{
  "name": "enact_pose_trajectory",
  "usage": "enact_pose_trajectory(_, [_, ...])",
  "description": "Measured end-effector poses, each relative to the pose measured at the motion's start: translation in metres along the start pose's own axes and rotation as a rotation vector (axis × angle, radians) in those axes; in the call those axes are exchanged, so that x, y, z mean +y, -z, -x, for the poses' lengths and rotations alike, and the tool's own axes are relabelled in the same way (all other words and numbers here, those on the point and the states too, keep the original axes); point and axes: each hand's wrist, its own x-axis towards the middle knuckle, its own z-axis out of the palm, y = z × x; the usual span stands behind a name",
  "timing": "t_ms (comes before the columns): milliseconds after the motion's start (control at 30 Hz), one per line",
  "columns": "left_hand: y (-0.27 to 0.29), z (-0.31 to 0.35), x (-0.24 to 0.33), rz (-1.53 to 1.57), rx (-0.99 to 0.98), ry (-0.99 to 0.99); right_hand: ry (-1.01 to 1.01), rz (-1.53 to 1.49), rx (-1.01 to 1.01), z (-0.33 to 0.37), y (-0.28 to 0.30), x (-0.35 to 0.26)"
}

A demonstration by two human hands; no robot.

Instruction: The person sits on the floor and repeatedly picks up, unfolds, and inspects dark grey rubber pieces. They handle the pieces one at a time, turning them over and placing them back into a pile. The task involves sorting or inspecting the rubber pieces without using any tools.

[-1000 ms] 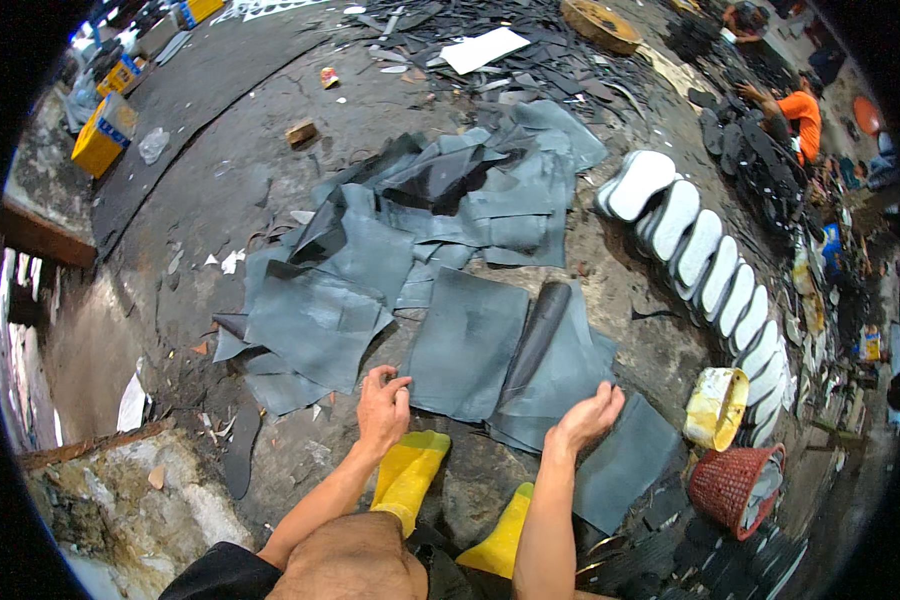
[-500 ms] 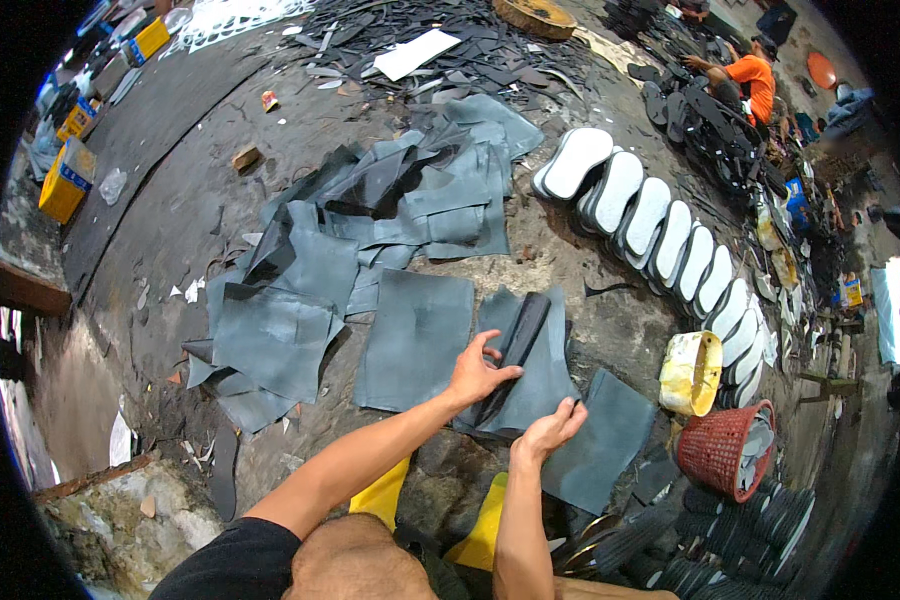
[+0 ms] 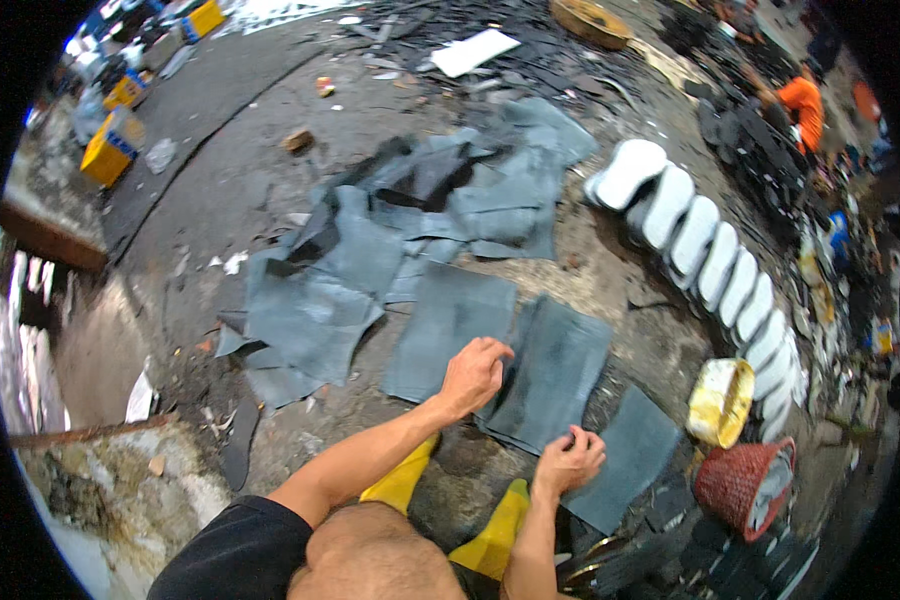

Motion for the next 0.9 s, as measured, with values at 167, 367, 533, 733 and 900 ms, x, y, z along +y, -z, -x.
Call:
enact_pose_trajectory(167, [0.084,0.054,-0.044,0.304,-0.033,0.409,-0.026,0.067,0.002,0.006,0.0,0.013])
enact_pose_trajectory(367, [0.181,0.102,-0.105,0.261,0.256,0.557,-0.103,0.045,0.253,0.005,-0.001,0.001])
enact_pose_trajectory(533, [0.204,0.06,-0.127,-0.22,0.493,0.611,0.121,-0.153,0.427,-0.009,0.013,-0.05])
enact_pose_trajectory(733, [0.153,-0.018,-0.146,-0.442,0.53,0.58,0.432,-0.861,-0.353,0.012,-0.042,-0.197])
enact_pose_trajectory(900, [0.162,-0.004,-0.177,-0.11,0.357,0.712,0.327,-0.884,-0.832,0.052,-0.093,-0.295])
